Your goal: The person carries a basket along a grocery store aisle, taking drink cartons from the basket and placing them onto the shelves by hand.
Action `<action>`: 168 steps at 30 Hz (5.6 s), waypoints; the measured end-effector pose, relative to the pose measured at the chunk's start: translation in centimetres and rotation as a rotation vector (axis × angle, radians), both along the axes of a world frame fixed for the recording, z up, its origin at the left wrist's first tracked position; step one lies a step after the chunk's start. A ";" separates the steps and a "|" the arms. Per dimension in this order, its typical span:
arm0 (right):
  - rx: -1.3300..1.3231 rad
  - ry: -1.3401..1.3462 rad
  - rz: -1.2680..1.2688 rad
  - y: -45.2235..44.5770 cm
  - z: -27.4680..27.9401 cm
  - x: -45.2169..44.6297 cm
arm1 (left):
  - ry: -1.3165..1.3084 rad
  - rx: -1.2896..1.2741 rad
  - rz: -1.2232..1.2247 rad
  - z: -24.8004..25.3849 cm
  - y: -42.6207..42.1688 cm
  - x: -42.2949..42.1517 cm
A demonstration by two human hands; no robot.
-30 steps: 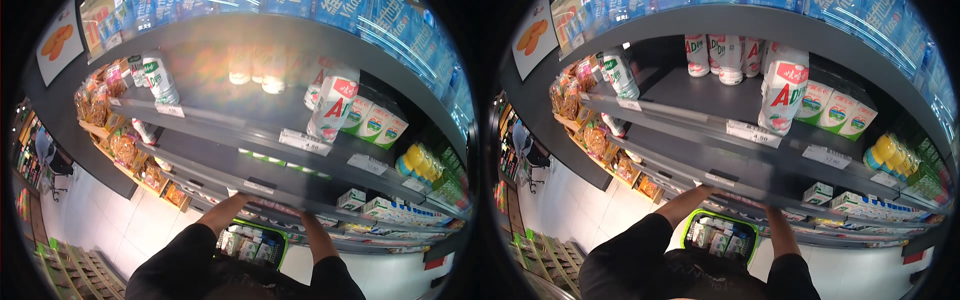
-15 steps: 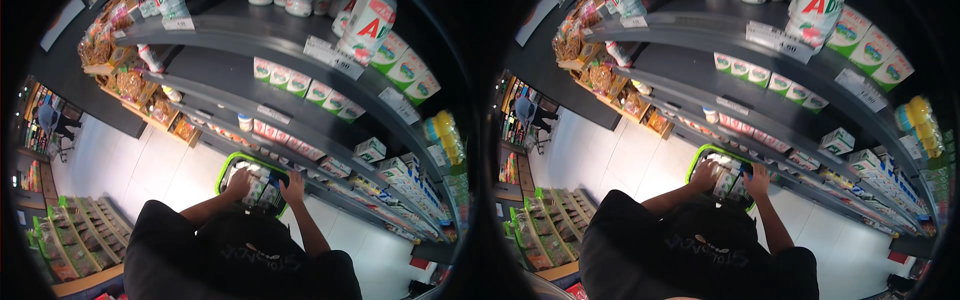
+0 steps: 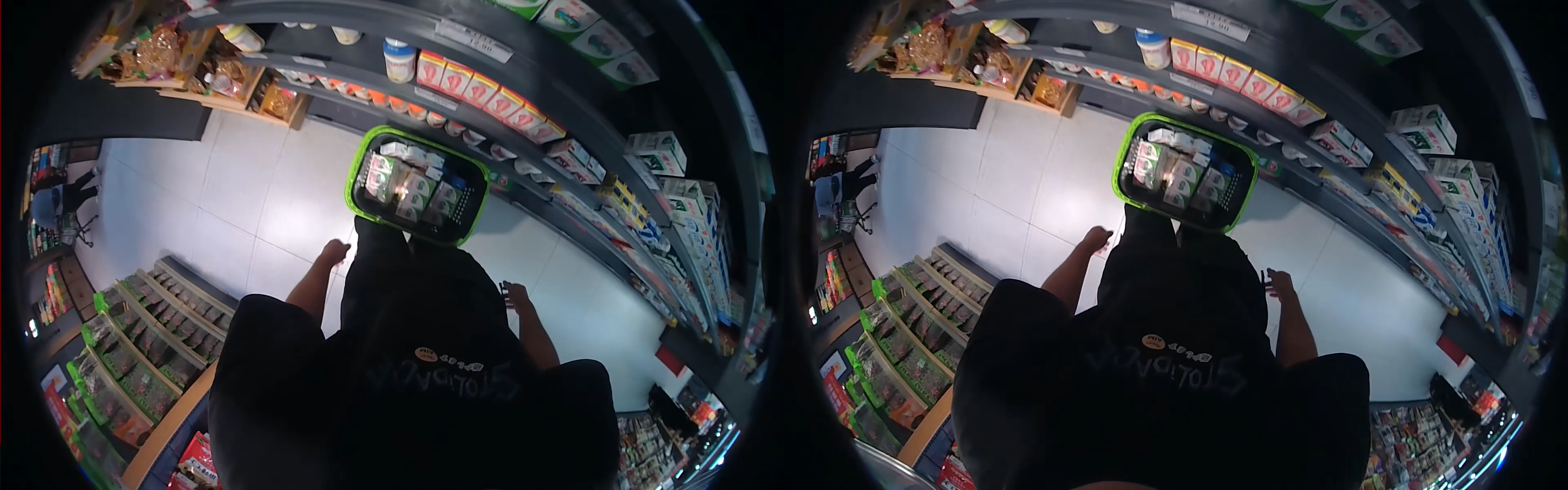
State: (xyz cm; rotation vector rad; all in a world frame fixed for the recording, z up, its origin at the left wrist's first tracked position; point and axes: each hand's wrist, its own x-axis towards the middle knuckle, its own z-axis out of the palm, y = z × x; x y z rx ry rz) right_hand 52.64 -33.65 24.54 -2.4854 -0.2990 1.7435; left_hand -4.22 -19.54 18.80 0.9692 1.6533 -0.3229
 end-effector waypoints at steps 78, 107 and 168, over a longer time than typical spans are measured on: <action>-0.174 -0.270 0.512 1.2 -9.3 -24.4 | 0.273 0.501 -0.150 -21.2 10.8 27.3; -0.073 -0.218 0.375 1.2 -7.0 -24.2 | -0.499 0.763 0.186 -9.5 9.3 15.8; 1.165 1.383 -0.570 19.7 24.5 -14.1 | -0.208 1.618 -0.789 44.2 6.9 27.0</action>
